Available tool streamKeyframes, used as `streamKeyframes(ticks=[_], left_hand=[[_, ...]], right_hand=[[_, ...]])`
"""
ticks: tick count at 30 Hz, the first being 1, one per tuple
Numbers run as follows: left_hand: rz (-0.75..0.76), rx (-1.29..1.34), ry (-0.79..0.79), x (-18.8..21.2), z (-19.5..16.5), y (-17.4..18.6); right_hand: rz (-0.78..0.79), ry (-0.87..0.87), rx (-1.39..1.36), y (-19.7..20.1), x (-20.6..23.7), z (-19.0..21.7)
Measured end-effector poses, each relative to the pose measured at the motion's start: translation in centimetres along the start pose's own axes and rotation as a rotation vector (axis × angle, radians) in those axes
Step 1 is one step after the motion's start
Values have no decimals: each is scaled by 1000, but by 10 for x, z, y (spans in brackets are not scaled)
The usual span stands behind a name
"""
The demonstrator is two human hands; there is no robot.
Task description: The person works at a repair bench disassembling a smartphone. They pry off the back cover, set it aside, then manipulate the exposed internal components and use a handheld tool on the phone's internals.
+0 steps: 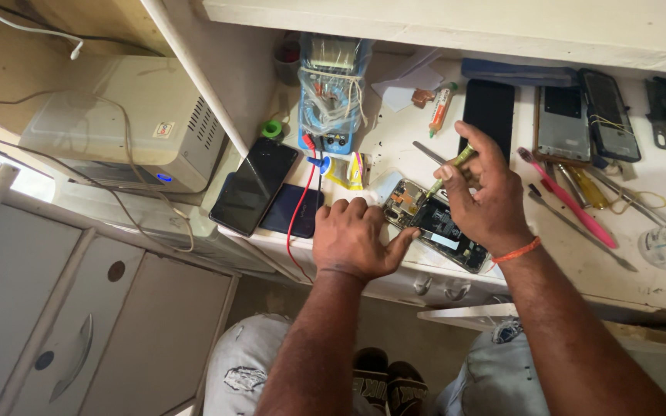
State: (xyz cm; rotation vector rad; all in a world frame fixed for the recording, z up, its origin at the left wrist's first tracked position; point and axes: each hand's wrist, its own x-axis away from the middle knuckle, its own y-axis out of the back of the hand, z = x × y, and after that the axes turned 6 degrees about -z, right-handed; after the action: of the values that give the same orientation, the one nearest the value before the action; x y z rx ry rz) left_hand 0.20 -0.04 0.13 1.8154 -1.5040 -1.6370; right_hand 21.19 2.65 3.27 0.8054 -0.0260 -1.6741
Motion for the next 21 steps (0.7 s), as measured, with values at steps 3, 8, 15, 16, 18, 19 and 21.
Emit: streamKeyframes(ticks=[3,8,15,16,18,19,21], left_hand=[[-13,4,-7,0,0,0],[11,2,1,0,1,0],[-46,41,-4,1,0,1],[-38,40,-1,1,0,1],[-34,46,-7,1,0,1],[-32,49,-8,1,1,1],[-41,37,-10,2,1,0]], right_hand=[[-13,-39,-11,-2,-1,-6],[-38,-229,-143,-5,-3,-24],[-72,-346,-207,-4,-4,-39],[-76,-339,-211,-3,-4,-38],[-78,-266,-204,-2,-3,-33],[-77,-229,-200,-1,-2,-30],[-103,-149,-245,0,2,-23]])
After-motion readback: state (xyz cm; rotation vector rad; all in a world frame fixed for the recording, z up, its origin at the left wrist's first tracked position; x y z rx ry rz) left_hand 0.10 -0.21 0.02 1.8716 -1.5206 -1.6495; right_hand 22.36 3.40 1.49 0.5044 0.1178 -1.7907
